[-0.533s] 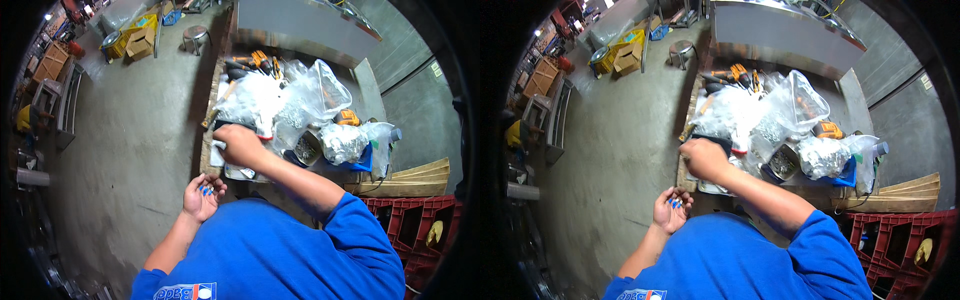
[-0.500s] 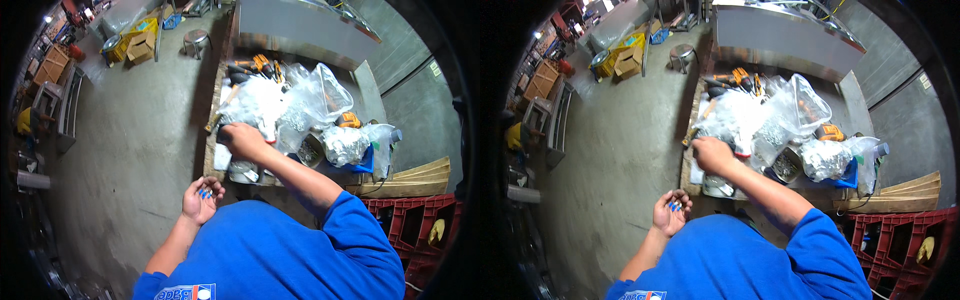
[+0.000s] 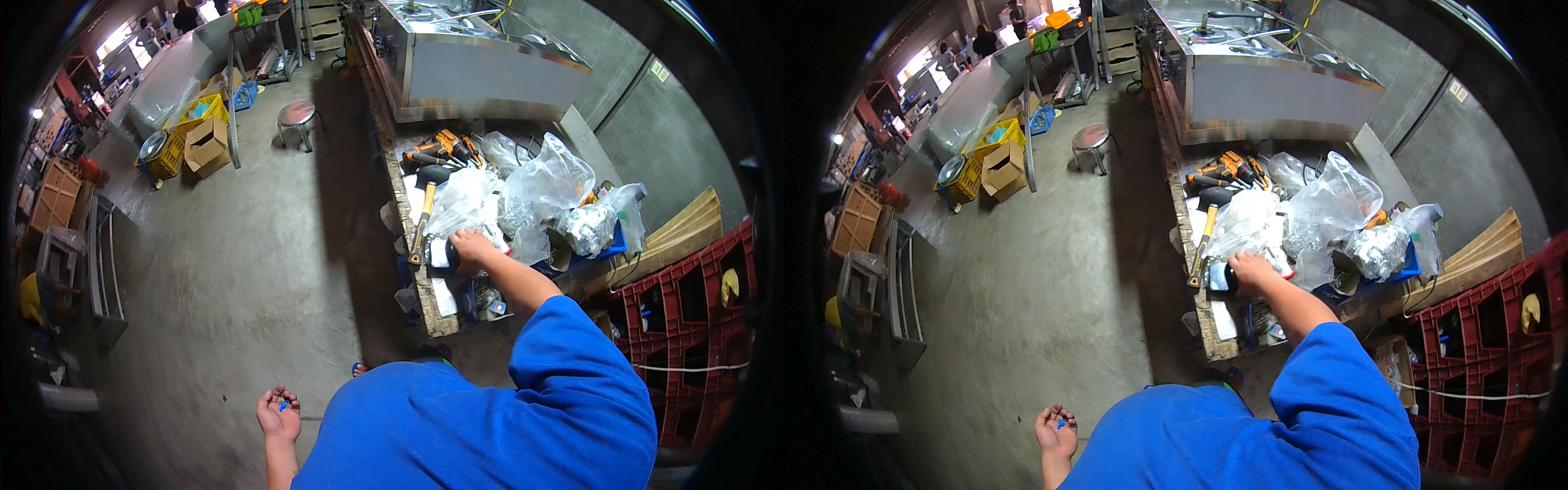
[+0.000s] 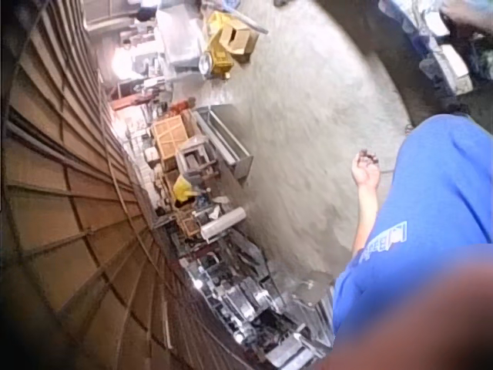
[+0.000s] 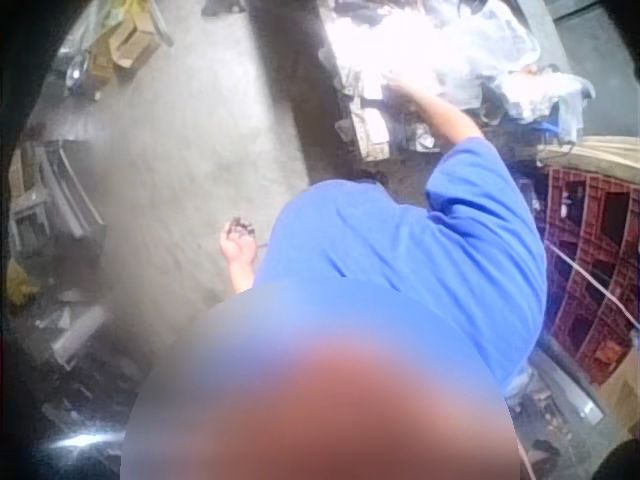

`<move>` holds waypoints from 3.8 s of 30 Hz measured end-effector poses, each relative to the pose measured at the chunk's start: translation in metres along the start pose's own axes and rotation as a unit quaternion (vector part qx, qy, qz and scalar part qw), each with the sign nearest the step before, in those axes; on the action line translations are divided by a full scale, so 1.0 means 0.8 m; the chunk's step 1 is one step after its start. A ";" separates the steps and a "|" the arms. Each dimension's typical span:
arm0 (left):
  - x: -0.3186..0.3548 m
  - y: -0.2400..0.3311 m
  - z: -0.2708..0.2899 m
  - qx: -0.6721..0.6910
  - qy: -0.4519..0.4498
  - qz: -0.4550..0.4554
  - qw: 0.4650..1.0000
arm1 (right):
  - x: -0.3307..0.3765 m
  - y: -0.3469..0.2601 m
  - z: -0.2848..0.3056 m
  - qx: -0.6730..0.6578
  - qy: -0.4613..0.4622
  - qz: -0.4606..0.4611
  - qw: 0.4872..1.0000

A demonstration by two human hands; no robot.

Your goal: The person works on the underside of a stainless steel sink unit, stripping wire ends and inserting blue wire connectors to join electrical leads. They use pliers and a screwdriver to manipulate the wires and components, then secure the wiring with tape.

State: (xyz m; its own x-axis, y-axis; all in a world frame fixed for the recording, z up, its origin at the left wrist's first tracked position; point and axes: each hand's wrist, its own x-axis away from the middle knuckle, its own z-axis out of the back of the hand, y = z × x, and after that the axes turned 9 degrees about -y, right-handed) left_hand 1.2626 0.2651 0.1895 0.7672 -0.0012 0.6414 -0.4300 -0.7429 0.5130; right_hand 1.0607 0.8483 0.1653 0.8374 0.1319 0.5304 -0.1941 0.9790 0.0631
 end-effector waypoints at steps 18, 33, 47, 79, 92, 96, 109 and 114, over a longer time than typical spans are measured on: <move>-0.254 0.087 -0.259 -0.213 -0.237 0.232 0.919 | 0.262 0.037 -0.030 -0.321 0.368 -0.433 0.758; -0.438 0.114 -0.473 -0.331 -0.320 0.325 0.826 | 0.232 0.047 -0.070 -0.837 0.507 -0.190 0.078; -0.545 0.199 -0.578 -0.391 -0.396 0.373 0.742 | 0.134 0.109 -0.139 -0.649 0.420 -0.622 0.123; -0.697 0.301 -0.789 -0.051 -0.518 0.391 0.759 | -0.173 0.119 0.142 -0.886 0.410 -0.207 0.061; -0.934 0.443 -0.859 -0.183 -0.494 0.362 0.769 | -0.276 0.133 0.419 -0.690 0.608 -0.313 0.237; -0.954 0.478 -0.918 -0.132 -0.527 0.319 0.777 | -0.296 0.125 0.511 -0.648 0.643 -0.280 0.299; -0.926 0.554 -1.026 -0.008 -0.543 0.259 0.799 | -0.609 0.041 0.831 -0.229 0.395 0.027 0.889; -0.946 0.550 -1.022 0.043 -0.552 0.265 0.789 | -0.652 0.043 0.859 -0.180 0.361 0.021 0.915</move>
State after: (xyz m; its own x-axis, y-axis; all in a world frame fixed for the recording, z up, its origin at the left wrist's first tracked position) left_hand 0.1034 0.4862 0.3960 0.4570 -0.8751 -0.1590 -0.8329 -0.4838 0.2686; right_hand 0.2661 0.7059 0.4721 0.9775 0.1126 -0.1781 -0.1624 0.9412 -0.2963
